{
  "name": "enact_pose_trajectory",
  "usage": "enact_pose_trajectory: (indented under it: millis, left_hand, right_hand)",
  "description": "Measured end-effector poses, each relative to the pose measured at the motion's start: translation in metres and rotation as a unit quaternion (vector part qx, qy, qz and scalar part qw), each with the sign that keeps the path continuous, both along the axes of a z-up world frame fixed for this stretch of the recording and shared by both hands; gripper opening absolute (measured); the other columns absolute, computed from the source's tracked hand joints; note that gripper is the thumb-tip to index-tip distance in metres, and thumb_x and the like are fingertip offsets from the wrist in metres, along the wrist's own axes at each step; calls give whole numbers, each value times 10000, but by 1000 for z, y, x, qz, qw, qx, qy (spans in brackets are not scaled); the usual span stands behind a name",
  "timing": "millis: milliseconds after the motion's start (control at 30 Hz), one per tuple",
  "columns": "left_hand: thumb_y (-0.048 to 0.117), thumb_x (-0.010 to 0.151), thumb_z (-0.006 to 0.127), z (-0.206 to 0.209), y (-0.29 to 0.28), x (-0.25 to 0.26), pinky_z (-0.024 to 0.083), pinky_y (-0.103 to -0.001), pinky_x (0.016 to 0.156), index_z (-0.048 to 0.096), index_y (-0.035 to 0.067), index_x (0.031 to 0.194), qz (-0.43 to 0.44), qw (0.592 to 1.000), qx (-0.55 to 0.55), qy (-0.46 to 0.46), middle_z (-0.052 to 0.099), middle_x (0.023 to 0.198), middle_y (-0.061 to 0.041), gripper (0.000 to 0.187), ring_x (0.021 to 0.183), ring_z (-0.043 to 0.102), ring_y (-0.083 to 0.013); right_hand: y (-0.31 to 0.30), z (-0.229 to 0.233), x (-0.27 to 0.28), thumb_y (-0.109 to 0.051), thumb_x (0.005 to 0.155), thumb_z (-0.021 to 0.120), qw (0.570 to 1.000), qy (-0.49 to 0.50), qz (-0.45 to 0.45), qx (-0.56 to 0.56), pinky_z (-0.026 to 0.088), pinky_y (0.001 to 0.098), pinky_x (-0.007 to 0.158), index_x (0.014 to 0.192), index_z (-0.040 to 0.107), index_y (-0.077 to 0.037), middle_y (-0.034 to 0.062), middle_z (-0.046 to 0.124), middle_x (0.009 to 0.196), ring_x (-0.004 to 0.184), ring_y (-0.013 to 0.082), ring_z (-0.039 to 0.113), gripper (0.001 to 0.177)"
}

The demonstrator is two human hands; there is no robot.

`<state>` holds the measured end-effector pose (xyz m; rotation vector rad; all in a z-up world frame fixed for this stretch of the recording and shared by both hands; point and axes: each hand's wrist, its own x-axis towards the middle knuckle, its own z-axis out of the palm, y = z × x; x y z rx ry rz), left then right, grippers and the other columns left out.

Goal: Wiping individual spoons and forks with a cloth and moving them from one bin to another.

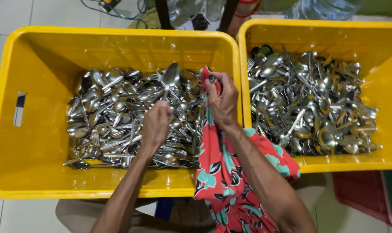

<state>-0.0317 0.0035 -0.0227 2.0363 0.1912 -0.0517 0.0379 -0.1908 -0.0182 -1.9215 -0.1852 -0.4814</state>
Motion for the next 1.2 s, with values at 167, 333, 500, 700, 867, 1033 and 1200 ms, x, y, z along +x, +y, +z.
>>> enact_pose_trajectory:
  millis: [167, 333, 500, 700, 867, 1033, 1200]
  left_hand:
    - [258, 1068, 307, -26, -23, 29, 458, -350, 627, 561, 116, 829, -17, 997, -42, -61, 495, 620, -56, 376, 569, 493, -203]
    - [253, 1103, 292, -22, -33, 25, 419, -356, 557, 515, 108, 773, -52, 993, -51, -93, 424, 534, -54, 424, 498, 456, -196]
    - [240, 1099, 279, -30, -29, 20, 478, -321, 608, 536, 126, 769, -52, 993, -81, -72, 503, 589, -71, 435, 554, 486, -213]
    - [278, 1077, 382, -36, -29, 23, 464, -437, 682, 515, 80, 759, -26, 995, -61, -81, 540, 653, -202, 397, 685, 566, -302]
    - [226, 1088, 298, -14, -20, 16, 443, -333, 619, 508, 155, 742, -79, 994, -64, -50, 486, 601, -50, 411, 581, 471, -194]
    - [206, 1081, 323, -25, -16, 15, 426, -337, 622, 466, 148, 721, -76, 993, -66, -62, 440, 607, -32, 392, 603, 466, -187]
    - [343, 1128, 275, 15, -20, 11, 446, -374, 650, 633, 48, 822, -27, 996, -80, -42, 437, 550, -61, 555, 539, 430, -191]
  right_hand:
    - [1, -17, 44, -62, 957, 678, 986, -127, 24, -104, 538, 425, 795, 1110, 688, -50, 129, 598, 934, 882, 373, 658, 153]
    - [16, 3, 28, -32, 905, 709, 962, -153, 70, -214, 578, 390, 835, 1148, 694, -90, 95, 549, 1040, 959, 334, 676, 250]
    - [14, -46, 60, -38, 941, 635, 924, -219, 25, -311, 585, 375, 709, 1088, 718, -98, 85, 535, 988, 839, 311, 688, 179]
    - [34, 6, 11, -71, 963, 589, 954, -174, 80, -232, 583, 420, 645, 1040, 674, -96, 90, 508, 945, 741, 366, 679, 117]
    - [22, -1, 38, -38, 992, 601, 945, -164, -14, -283, 576, 350, 507, 923, 635, -32, 109, 517, 885, 570, 269, 636, 78]
    - [25, -24, 26, -57, 940, 644, 943, -172, 77, -273, 575, 418, 539, 945, 688, -56, 112, 526, 896, 654, 369, 689, 44]
    - [5, -26, 45, -39, 913, 643, 979, -122, 9, -165, 551, 413, 786, 1027, 691, -70, 109, 522, 936, 868, 372, 658, 127]
